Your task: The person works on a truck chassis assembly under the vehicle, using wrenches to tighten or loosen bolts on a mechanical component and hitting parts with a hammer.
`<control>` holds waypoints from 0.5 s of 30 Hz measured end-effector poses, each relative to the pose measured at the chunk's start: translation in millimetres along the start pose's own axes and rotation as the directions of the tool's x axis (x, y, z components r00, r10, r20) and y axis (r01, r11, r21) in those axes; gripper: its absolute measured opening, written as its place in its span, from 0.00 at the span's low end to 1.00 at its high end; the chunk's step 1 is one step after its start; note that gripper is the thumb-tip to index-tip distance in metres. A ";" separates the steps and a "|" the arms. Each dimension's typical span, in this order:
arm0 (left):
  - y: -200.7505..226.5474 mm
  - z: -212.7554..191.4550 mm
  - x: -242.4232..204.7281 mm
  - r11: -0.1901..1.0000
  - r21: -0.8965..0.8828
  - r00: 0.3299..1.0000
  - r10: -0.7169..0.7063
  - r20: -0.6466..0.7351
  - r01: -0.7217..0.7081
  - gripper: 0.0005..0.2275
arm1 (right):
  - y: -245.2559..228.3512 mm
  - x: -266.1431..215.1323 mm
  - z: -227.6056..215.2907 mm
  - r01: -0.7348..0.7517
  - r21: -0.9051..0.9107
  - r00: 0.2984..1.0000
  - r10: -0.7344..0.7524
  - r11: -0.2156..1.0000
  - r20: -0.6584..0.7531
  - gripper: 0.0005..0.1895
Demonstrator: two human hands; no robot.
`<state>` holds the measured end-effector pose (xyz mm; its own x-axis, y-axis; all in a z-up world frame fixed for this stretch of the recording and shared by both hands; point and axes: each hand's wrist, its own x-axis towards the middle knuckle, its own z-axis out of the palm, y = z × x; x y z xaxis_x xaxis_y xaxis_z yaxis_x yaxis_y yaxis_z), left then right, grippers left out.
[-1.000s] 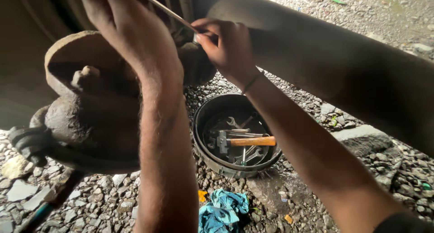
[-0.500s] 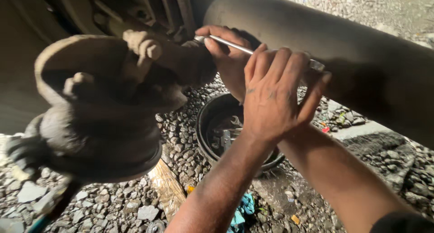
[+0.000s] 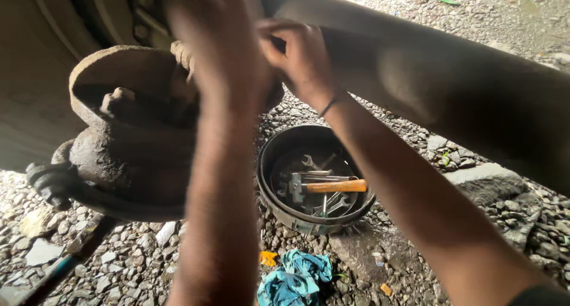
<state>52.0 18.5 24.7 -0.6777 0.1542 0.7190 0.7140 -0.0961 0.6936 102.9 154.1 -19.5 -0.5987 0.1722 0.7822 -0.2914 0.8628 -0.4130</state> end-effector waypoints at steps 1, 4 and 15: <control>-14.9 -11.4 17.3 0.997 -0.025 0.997 0.072 -0.041 -0.073 0.03 | 1.5 1.9 0.8 -0.006 0.033 1.000 0.006 0.999 0.020 0.12; -57.1 -24.4 43.2 0.960 -0.216 0.979 0.147 -0.145 -0.176 0.14 | 4.6 7.7 6.6 0.067 -0.118 0.998 -0.065 0.991 0.026 0.09; -68.3 -20.4 35.6 0.826 -0.545 0.967 0.002 -0.255 -0.145 0.10 | -3.9 6.5 4.7 0.083 -0.091 0.996 -0.079 0.992 0.043 0.07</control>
